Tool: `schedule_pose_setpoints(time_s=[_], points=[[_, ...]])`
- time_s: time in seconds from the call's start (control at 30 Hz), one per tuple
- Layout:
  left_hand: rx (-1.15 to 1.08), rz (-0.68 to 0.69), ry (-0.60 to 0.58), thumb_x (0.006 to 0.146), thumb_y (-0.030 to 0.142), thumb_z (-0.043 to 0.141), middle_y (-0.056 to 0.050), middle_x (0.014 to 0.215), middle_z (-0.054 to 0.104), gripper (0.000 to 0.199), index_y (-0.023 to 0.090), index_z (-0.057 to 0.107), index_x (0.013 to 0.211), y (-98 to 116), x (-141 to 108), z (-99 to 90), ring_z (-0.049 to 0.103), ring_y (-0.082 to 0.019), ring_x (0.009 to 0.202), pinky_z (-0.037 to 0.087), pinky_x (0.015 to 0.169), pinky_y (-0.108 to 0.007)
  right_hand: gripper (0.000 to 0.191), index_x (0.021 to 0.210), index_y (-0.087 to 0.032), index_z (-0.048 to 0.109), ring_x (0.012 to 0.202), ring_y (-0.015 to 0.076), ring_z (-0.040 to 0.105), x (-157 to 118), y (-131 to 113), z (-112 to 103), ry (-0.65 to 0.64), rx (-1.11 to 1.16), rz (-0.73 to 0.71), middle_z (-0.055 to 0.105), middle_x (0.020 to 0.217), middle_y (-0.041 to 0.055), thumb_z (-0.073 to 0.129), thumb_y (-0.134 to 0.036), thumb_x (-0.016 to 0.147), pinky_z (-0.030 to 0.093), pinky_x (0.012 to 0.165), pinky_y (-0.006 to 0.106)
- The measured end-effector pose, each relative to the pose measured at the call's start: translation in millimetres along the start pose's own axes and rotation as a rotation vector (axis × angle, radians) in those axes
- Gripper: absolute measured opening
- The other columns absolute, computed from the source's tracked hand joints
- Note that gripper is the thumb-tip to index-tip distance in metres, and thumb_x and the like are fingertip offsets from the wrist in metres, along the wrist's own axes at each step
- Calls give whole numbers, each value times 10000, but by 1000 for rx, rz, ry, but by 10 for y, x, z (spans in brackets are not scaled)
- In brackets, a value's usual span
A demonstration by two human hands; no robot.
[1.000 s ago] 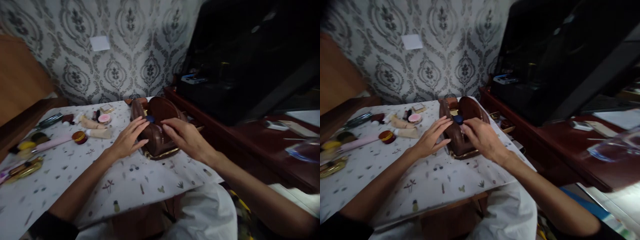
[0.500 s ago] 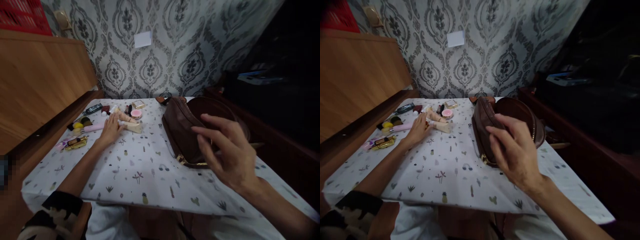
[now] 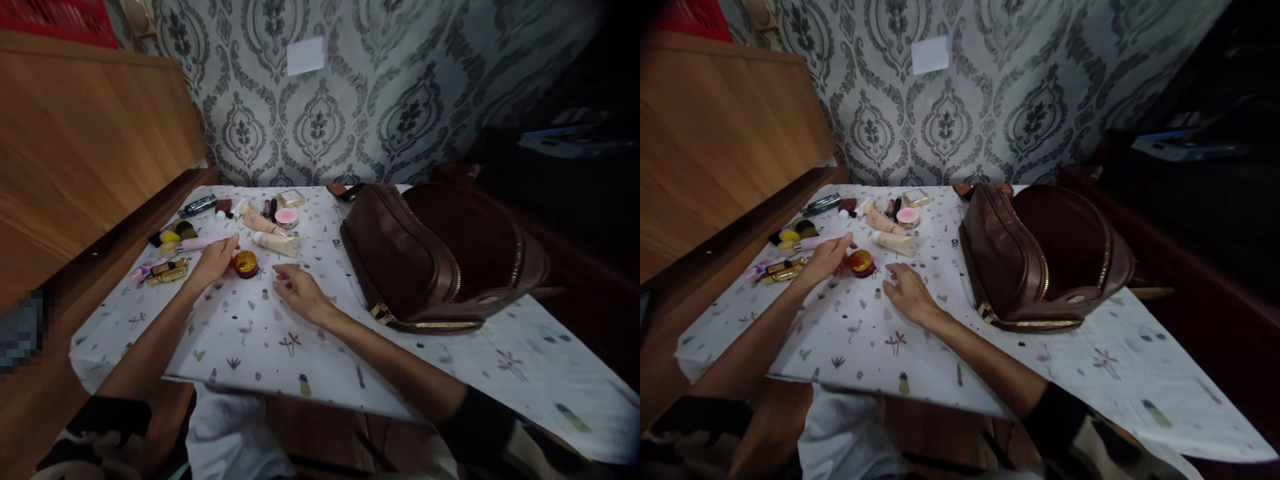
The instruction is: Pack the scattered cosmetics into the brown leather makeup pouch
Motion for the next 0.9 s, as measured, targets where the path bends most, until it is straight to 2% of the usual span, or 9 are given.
schedule_pose_setpoints(time_s=[0.03, 0.1, 0.17, 0.23, 0.3, 0.43, 0.53, 0.67, 0.9], points=[[-19, 26, -20, 978, 655, 228, -62, 719, 688, 688, 143, 688, 995, 24, -39, 22, 652, -221, 648, 509, 692, -333, 384, 1272, -126, 618, 1010, 240, 683, 51, 33, 40, 8, -3, 23, 688, 1152, 157, 594, -204, 897, 577, 851, 409], [-19, 182, -52, 978, 630, 279, -91, 893, 724, 638, 145, 691, 1029, 136, -120, 65, 680, -242, 821, 526, 807, -360, 468, 1315, -102, 585, 1033, 252, 665, 109, 81, 97, 29, -12, 29, 658, 1206, 179, 635, -203, 861, 569, 880, 432], [-27, 386, -140, 950, 609, 426, -106, 1145, 701, 554, 166, 663, 1183, 256, -216, 160, 656, -262, 1050, 505, 952, -383, 520, 1334, -103, 565, 1041, 255, 652, 119, 118, 128, 45, -5, 3, 640, 1232, 180, 664, -200, 833, 562, 895, 445], [-67, 501, -232, 883, 561, 598, -112, 1334, 618, 606, 200, 557, 1368, 298, -296, 272, 603, -278, 1202, 474, 1040, -408, 535, 1333, -117, 560, 1036, 247, 648, 102, 156, 142, 46, 32, -22, 637, 1233, 168, 684, -212, 822, 558, 901, 441], [-113, 525, -250, 835, 473, 689, -127, 1394, 572, 738, 212, 435, 1476, 285, -336, 362, 576, -291, 1258, 462, 1068, -434, 526, 1326, -128, 562, 1029, 236, 651, 82, 189, 136, 47, 102, -28, 639, 1232, 160, 694, -253, 833, 558, 894, 420], [-201, 541, -210, 837, 402, 702, -152, 1380, 564, 859, 200, 265, 1549, 306, -416, 539, 596, -286, 1241, 488, 1039, -430, 487, 1296, -182, 583, 1021, 231, 645, 48, 166, 71, 89, 183, -48, 666, 1196, 120, 706, -353, 857, 545, 893, 413], [-215, 583, -167, 831, 415, 716, -163, 1380, 560, 907, 200, 220, 1560, 384, -492, 637, 599, -291, 1234, 498, 1018, -422, 474, 1237, -184, 614, 1024, 247, 624, 20, 132, 6, 137, 127, -42, 663, 1146, 107, 753, -358, 818, 532, 879, 419], [-204, 556, -191, 811, 383, 728, -147, 1307, 608, 966, 220, 164, 1578, 431, -519, 719, 643, -289, 1148, 524, 944, -413, 444, 1187, -183, 627, 1000, 244, 608, -6, 126, -31, 142, 67, -11, 622, 1090, 92, 773, -332, 795, 526, 855, 404], [-202, 541, -189, 805, 379, 727, -127, 1222, 639, 997, 220, 131, 1588, 443, -533, 693, 655, -272, 1070, 526, 888, -396, 424, 1129, -191, 622, 968, 253, 601, 6, 59, -18, 122, -56, 13, 621, 1051, 80, 771, -401, 792, 503, 852, 416]])
Point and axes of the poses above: each hand's wrist, its own x-axis towards the middle knuckle, its own z-axis out of the palm, y = z × x, the point moved 7 cm from there along x, towards the middle knuckle
